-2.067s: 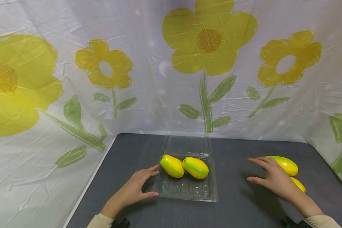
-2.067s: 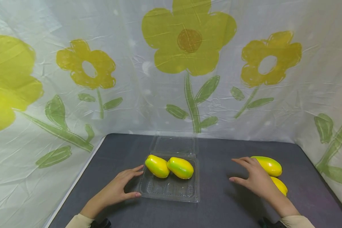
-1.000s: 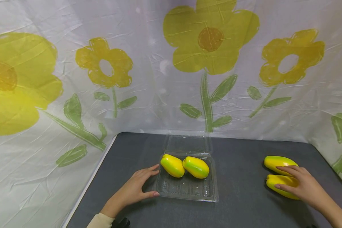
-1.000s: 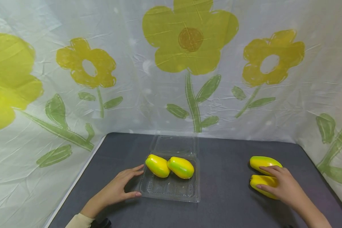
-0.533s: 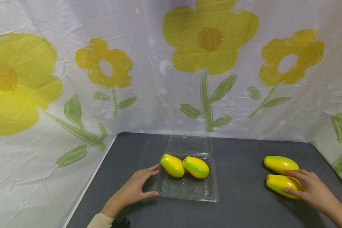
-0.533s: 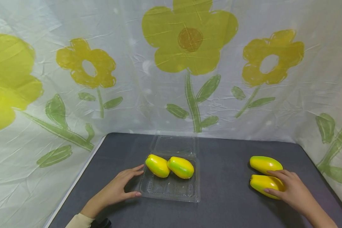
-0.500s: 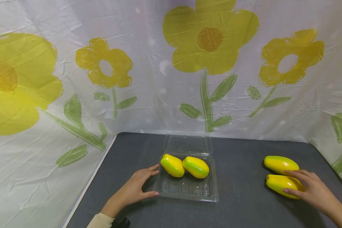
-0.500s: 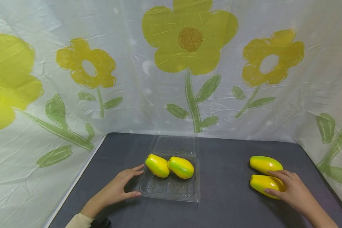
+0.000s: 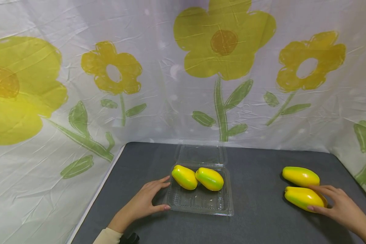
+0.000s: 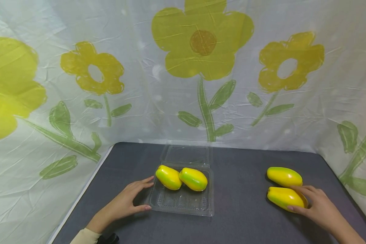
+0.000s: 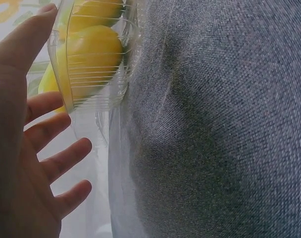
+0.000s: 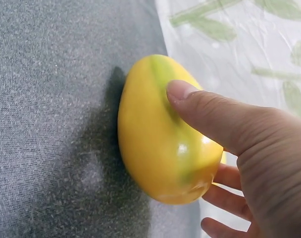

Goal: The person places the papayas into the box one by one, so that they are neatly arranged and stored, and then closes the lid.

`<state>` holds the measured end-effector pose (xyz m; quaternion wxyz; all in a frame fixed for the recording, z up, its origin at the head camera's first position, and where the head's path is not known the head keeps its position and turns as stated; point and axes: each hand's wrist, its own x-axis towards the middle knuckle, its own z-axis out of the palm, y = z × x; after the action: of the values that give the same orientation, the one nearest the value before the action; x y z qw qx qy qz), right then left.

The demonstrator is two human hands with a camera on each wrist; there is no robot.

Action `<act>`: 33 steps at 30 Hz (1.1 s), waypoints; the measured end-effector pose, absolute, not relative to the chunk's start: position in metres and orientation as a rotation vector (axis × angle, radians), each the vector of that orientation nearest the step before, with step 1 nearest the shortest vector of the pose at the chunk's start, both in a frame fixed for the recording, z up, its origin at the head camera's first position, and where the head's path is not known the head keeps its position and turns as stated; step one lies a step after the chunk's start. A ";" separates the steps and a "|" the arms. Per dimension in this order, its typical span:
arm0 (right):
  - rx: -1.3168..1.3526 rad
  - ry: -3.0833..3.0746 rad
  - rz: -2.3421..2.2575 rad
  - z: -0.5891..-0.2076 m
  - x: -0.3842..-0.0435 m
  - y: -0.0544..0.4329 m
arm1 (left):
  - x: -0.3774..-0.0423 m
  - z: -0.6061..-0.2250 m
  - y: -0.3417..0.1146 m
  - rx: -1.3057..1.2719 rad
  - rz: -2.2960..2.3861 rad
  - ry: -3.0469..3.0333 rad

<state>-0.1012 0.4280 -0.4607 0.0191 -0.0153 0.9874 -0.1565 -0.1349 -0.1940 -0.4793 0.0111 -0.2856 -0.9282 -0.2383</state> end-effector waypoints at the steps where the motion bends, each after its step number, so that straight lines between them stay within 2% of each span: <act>1: -0.052 3.065 -0.490 -0.461 -0.101 0.429 | -0.135 -0.479 -0.194 -0.890 -0.741 -2.896; 33: -0.048 3.078 -0.424 -0.461 -0.103 0.430 | -0.136 -0.483 -0.194 -0.884 -0.719 -2.905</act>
<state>-0.1034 0.4304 -0.4611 0.0173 -0.0153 0.9904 -0.1364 -0.1361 -0.1941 -0.4826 0.0106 -0.2833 -0.9309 -0.2304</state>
